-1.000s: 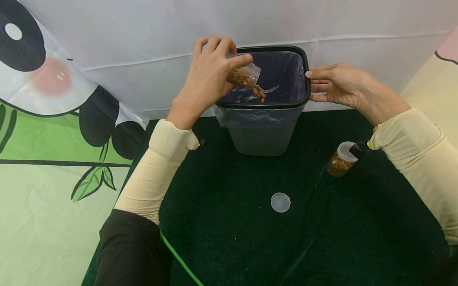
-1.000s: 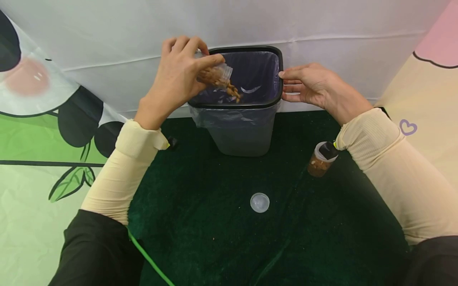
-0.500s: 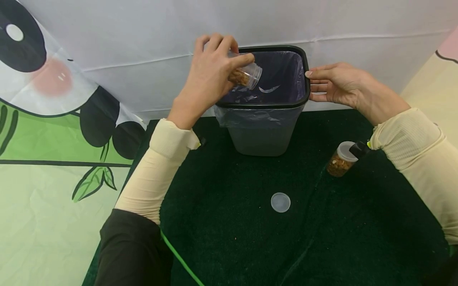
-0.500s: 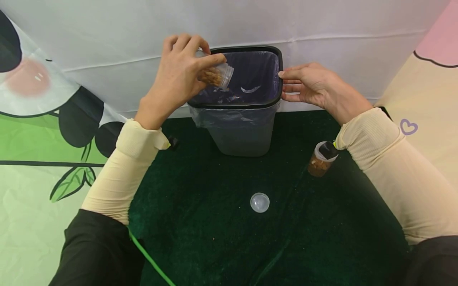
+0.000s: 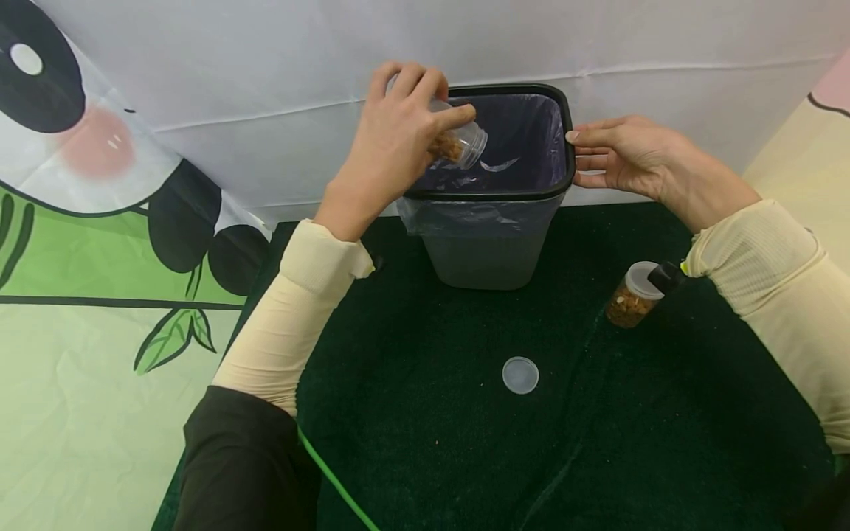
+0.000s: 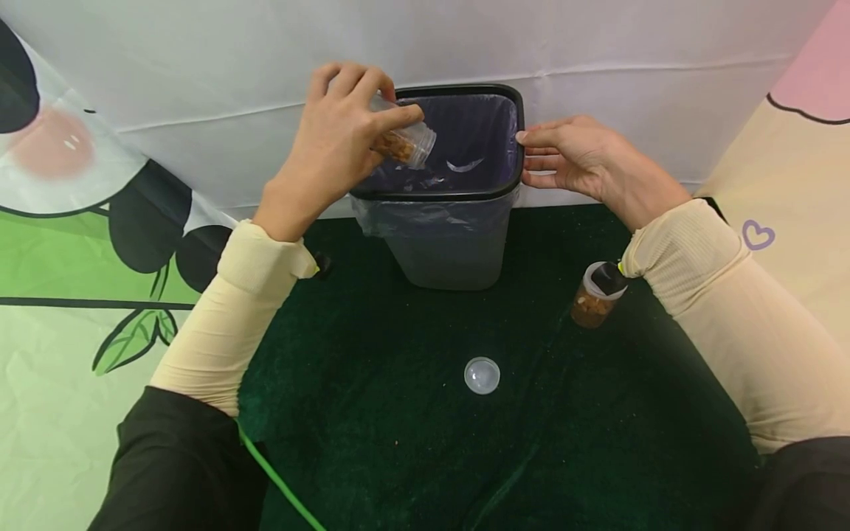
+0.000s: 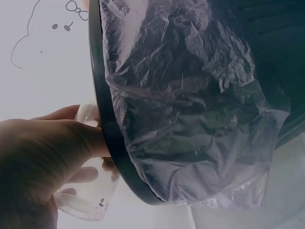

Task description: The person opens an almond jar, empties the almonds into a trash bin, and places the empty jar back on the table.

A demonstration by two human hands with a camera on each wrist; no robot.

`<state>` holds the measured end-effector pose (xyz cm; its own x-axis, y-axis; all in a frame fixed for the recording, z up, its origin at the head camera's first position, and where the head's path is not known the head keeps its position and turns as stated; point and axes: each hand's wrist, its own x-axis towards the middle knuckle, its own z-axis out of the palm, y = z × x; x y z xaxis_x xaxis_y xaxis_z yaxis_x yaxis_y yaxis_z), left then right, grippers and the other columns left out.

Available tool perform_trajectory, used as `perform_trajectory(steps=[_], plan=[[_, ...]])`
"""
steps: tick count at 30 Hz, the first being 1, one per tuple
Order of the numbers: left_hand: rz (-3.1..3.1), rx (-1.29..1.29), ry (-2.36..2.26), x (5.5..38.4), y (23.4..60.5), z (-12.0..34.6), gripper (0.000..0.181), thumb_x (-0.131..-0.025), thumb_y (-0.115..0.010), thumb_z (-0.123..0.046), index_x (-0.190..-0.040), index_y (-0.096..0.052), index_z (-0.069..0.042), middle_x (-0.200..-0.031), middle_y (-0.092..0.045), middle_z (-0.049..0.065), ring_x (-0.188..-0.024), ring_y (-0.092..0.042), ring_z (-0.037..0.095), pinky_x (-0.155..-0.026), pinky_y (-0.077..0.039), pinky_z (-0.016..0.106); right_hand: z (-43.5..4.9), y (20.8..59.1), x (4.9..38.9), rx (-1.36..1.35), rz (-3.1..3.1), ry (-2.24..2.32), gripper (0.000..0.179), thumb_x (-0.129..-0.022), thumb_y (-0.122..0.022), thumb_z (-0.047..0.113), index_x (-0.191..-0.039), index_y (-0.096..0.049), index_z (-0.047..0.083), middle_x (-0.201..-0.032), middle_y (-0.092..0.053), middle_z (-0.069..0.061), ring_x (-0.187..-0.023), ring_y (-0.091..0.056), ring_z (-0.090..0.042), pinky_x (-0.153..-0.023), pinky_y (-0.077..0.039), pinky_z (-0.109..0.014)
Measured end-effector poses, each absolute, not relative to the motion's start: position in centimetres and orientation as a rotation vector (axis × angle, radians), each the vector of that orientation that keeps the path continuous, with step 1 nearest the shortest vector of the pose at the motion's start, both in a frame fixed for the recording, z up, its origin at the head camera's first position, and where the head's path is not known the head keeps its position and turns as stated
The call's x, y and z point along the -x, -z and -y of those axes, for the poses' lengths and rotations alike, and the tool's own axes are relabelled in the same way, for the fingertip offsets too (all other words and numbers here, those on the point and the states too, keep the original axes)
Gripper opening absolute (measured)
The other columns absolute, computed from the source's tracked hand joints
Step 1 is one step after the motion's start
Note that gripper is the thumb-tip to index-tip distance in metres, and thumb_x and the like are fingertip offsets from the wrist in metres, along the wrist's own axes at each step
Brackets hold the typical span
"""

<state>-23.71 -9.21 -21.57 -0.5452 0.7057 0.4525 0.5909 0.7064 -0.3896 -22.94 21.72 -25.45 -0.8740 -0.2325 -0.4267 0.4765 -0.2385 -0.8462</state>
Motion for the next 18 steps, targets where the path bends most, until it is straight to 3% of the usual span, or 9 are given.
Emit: perform_trajectory(steps=[6, 15, 18], plan=[[2.322, 0.986, -0.270, 23.65, 21.55, 9.02, 0.037, -0.101, -0.052, -0.018, -0.133, -0.060, -0.037, -0.122, -0.057, 0.009, -0.121, -0.046, 0.029, -0.114, -0.028, 0.048, -21.54, 25.39, 23.01, -0.285, -1.569, 2.153, 0.032, -0.089, -0.072, 0.011, -0.118, -0.059, 0.010, -0.109, -0.059, -0.003, -0.094, -0.064, -0.018, -0.072, -0.059, -0.034], [2.276, 1.012, -0.306, 23.50, 21.66, 8.54, 0.037, -0.097, -0.059, -0.024, -0.132, -0.061, -0.035, -0.124, -0.057, 0.010, -0.121, -0.047, 0.029, -0.116, -0.026, 0.047, -21.38, 25.34, 23.04, -0.277, -1.567, 2.159, 0.031, -0.089, -0.072, 0.010, -0.117, -0.060, 0.008, -0.106, -0.061, -0.004, -0.091, -0.064, -0.019, -0.070, -0.060, -0.035], [2.263, 1.012, -0.332, 23.39, 21.79, 8.40, 0.038, -0.098, -0.057, -0.018, -0.132, -0.062, -0.034, -0.125, -0.057, 0.010, -0.122, -0.047, 0.029, -0.117, -0.026, 0.046, -21.39, 25.39, 23.02, -0.276, -1.566, 2.156, 0.031, -0.089, -0.072, 0.010, -0.117, -0.061, 0.008, -0.107, -0.061, -0.004, -0.092, -0.064, -0.019, -0.071, -0.060, -0.035]])
